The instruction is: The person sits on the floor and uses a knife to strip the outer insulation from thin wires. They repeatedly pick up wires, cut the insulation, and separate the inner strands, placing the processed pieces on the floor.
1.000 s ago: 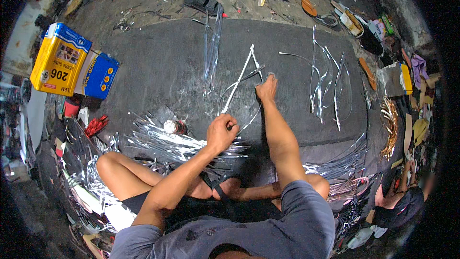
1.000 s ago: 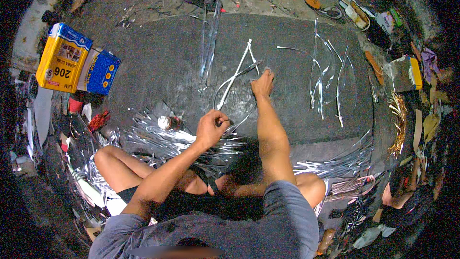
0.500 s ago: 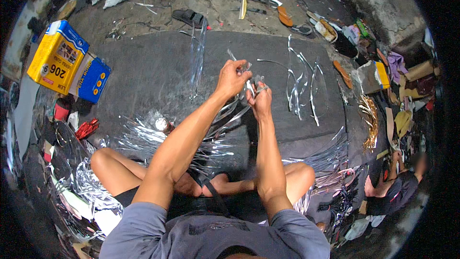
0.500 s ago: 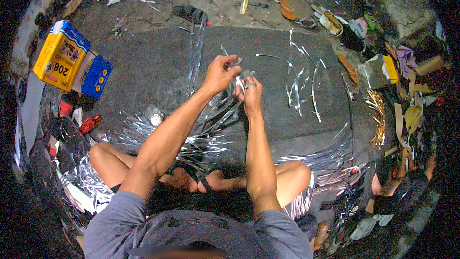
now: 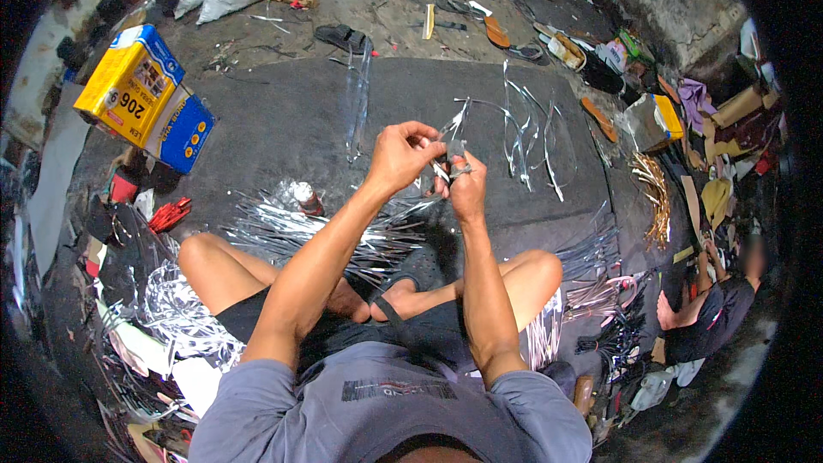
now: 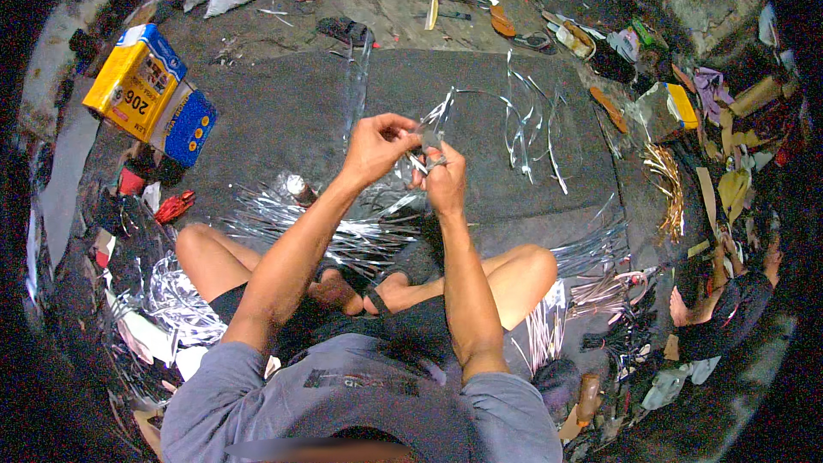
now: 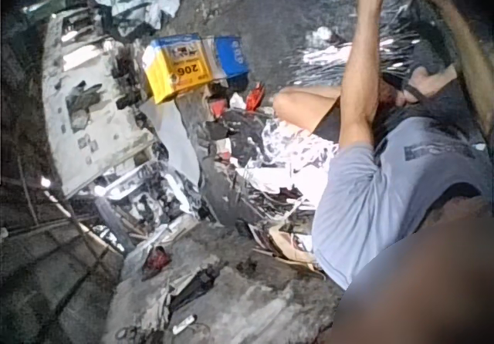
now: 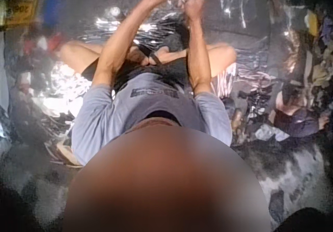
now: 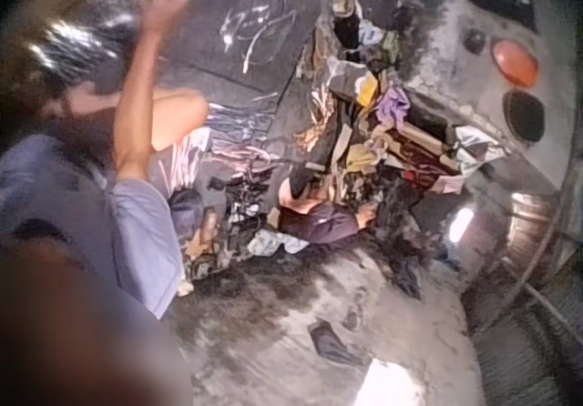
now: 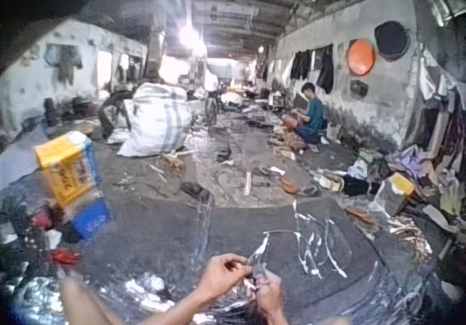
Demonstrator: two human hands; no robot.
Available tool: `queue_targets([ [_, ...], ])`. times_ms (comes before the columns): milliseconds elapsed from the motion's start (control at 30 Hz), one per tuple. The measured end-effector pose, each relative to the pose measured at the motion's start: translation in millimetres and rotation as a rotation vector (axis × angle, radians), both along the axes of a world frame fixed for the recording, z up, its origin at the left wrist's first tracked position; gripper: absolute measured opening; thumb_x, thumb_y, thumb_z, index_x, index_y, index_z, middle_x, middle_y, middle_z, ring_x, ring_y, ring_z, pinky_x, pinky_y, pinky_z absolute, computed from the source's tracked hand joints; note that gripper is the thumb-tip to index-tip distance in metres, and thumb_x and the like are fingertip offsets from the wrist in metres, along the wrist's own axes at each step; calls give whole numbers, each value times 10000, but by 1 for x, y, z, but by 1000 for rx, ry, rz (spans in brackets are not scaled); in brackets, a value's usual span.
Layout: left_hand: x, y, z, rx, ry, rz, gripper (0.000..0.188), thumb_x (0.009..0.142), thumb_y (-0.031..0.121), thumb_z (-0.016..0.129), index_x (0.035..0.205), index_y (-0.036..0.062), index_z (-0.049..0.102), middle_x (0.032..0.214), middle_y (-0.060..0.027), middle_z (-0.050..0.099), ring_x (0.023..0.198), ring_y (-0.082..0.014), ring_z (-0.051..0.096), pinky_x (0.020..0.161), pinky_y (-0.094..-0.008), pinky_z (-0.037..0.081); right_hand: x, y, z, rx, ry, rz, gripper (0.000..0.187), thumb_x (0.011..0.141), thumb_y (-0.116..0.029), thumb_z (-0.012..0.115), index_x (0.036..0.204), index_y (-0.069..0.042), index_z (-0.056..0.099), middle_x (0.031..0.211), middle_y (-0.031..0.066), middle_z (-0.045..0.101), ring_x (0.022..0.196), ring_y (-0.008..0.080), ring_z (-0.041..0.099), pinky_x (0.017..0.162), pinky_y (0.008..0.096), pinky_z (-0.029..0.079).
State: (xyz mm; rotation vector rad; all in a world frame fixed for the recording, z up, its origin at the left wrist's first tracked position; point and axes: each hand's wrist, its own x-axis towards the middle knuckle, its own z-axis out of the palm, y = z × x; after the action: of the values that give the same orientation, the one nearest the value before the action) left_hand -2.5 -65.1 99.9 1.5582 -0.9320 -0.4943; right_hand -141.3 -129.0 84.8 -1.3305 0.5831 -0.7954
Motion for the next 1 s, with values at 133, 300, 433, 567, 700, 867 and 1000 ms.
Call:
queue_targets([
  [133,-7,19,6,-70,-72,211,189,837,151,751,905,-25,744,782,-75,734,686,-106,647,631,-274,513,11,22,2,-155,81,-165,202,997,-168,498,902,-34,616,605,21,573,468,78,496,427,250,391],
  [300,-17,25,-3,-205,91,392,151,847,132,727,854,-18,742,726,-52,715,636,-84,591,613,-268,470,26,30,-3,-343,79,-478,159,871,-73,601,1006,9,586,817,149,670,746,302,648,689,418,489],
  [433,19,28,-9,-263,275,584,127,860,114,724,798,2,719,717,-38,701,612,-84,590,561,-252,468,6,16,-27,-569,169,-684,167,866,-62,598,1007,28,583,878,194,681,805,331,661,710,421,498],
  [567,73,50,11,-390,419,496,111,880,123,729,813,42,694,749,-33,700,609,-86,605,526,-227,464,-38,-38,-75,-115,253,-845,184,881,-116,598,982,39,602,850,182,679,761,333,646,669,444,490],
  [700,97,70,62,-492,195,479,165,906,155,704,770,73,661,751,-21,684,605,-69,558,554,-227,441,-79,-83,-141,457,300,-866,286,920,-186,561,983,88,617,925,223,689,831,357,655,715,460,512],
  [867,155,108,149,-770,186,662,139,888,58,704,782,57,614,675,-21,618,545,-86,563,480,-222,459,-108,-95,-205,503,608,-1157,423,933,-251,553,1048,151,619,1097,292,669,1015,404,664,861,477,522],
  [1000,185,138,185,-867,197,567,114,874,36,707,792,39,628,688,-37,623,554,-105,580,498,-230,482,-115,-81,-206,440,999,-1023,512,914,-293,609,1214,113,521,1221,310,614,1144,419,610,985,486,469],
])
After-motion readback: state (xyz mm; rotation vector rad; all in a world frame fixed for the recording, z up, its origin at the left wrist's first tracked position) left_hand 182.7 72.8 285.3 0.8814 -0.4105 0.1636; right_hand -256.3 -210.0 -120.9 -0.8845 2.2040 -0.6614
